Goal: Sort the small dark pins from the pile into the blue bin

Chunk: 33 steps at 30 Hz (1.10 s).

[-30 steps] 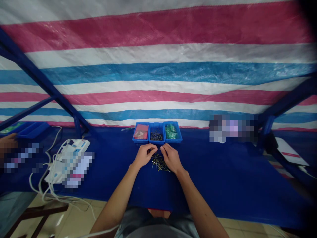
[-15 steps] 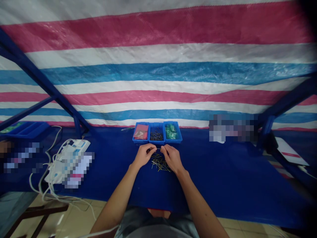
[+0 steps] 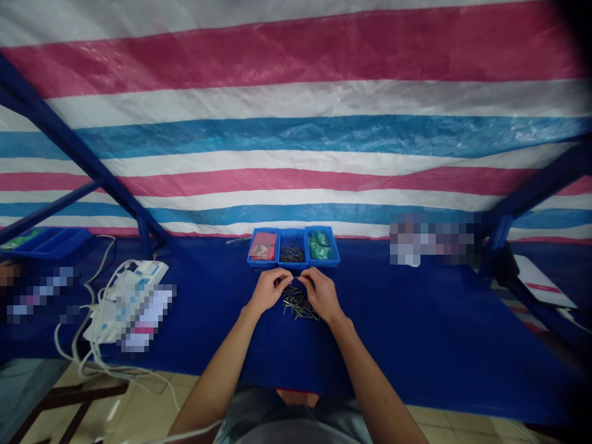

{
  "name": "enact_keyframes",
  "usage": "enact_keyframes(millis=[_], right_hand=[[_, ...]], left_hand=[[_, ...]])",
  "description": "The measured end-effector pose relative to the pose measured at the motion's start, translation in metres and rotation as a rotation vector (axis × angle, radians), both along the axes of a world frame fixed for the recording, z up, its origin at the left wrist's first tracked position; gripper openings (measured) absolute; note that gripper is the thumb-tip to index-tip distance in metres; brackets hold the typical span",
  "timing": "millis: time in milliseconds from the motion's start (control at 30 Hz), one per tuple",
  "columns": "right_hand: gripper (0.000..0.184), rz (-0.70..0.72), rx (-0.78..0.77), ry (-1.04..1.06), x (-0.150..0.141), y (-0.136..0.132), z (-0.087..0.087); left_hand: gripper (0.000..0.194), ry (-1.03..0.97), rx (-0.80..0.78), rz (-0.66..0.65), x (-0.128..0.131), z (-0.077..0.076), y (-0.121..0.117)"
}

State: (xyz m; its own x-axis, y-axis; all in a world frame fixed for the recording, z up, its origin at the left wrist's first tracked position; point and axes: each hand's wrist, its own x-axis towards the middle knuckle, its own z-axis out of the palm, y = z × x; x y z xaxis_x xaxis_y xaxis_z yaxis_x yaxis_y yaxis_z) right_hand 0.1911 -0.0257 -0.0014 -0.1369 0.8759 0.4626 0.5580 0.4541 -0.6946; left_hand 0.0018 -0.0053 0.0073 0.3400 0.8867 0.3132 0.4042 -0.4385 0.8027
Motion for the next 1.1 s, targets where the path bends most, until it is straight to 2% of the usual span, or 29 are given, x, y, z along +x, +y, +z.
enact_keyframes(millis=[733, 1100], right_hand=[[0.035, -0.069, -0.008, -0.142, -0.0008, 0.0001, -0.0018], [0.032, -0.091, -0.012, -0.061, -0.0006, 0.0004, -0.0018]], left_hand=[[0.032, 0.016, 0.000, -0.002, 0.0007, -0.0007, 0.0006], [0.029, 0.019, 0.005, -0.010, -0.0001, -0.0030, 0.0013]])
